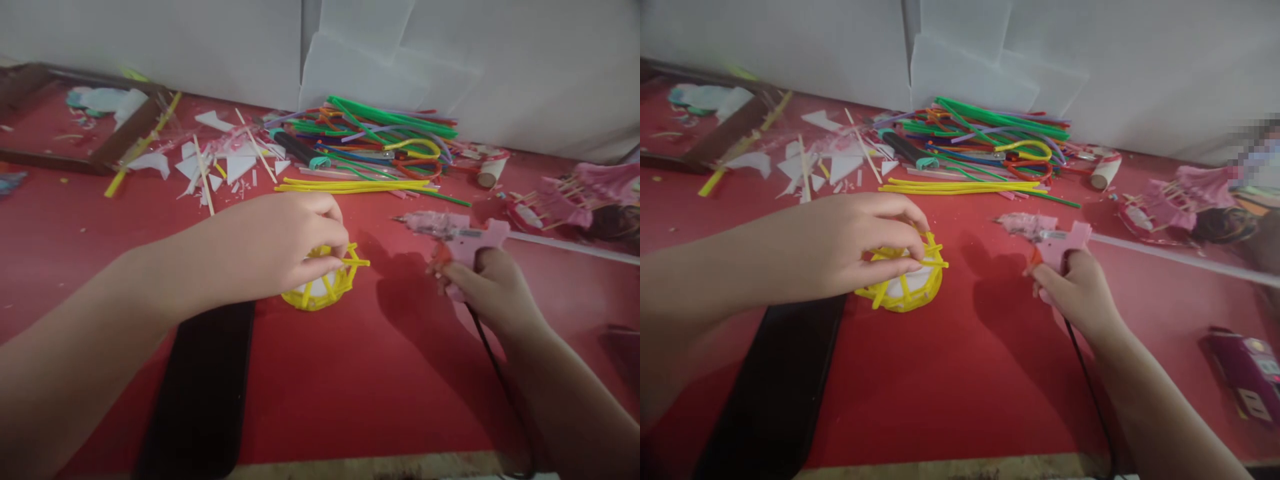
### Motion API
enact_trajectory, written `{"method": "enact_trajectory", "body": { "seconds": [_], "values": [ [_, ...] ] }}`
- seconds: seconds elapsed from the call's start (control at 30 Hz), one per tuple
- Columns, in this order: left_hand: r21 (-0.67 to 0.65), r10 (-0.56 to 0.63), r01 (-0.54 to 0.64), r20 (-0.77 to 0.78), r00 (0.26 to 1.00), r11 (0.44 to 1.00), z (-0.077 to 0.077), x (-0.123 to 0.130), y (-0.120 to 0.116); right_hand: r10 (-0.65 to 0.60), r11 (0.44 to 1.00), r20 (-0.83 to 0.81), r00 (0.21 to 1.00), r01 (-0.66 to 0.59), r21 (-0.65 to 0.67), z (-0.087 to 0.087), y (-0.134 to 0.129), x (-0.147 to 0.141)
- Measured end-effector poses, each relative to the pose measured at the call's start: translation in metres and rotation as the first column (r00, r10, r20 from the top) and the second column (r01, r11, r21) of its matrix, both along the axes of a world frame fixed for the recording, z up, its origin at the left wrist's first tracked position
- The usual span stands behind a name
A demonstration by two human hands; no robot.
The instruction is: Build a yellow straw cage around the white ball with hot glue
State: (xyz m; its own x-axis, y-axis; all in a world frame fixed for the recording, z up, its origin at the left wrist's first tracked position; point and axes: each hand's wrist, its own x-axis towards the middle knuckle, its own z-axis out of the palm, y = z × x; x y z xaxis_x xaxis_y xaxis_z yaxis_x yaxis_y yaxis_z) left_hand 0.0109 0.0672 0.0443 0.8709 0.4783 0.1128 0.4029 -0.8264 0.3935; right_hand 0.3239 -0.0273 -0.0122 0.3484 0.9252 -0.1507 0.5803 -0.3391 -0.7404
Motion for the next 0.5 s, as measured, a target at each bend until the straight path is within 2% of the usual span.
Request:
{"method": "enact_trajectory", "body": {
  "seconds": [0.13,0.2,0.37,0.5],
  "values": [
    [0.025,0.038,-0.038,0.002,0.999,0.999,0.000,0.006,-0.005,-0.083,0.996,0.007,0.997,0.083,-0.025,-0.001,0.004,0.002],
    [0.023,0.044,-0.044,0.000,0.999,0.999,0.001,0.007,-0.007,-0.081,0.996,0.074,0.994,0.084,-0.040,0.001,0.005,0.003],
    [0.009,0.036,-0.036,0.001,0.999,0.999,0.000,0.008,-0.009,0.014,0.995,0.429,0.903,0.030,-0.095,0.009,0.008,0.002],
    [0.030,0.043,-0.044,0.031,0.999,0.999,-0.003,0.008,-0.010,0.087,0.995,0.511,0.855,-0.047,-0.090,0.010,0.008,0.002]
  ]
}}
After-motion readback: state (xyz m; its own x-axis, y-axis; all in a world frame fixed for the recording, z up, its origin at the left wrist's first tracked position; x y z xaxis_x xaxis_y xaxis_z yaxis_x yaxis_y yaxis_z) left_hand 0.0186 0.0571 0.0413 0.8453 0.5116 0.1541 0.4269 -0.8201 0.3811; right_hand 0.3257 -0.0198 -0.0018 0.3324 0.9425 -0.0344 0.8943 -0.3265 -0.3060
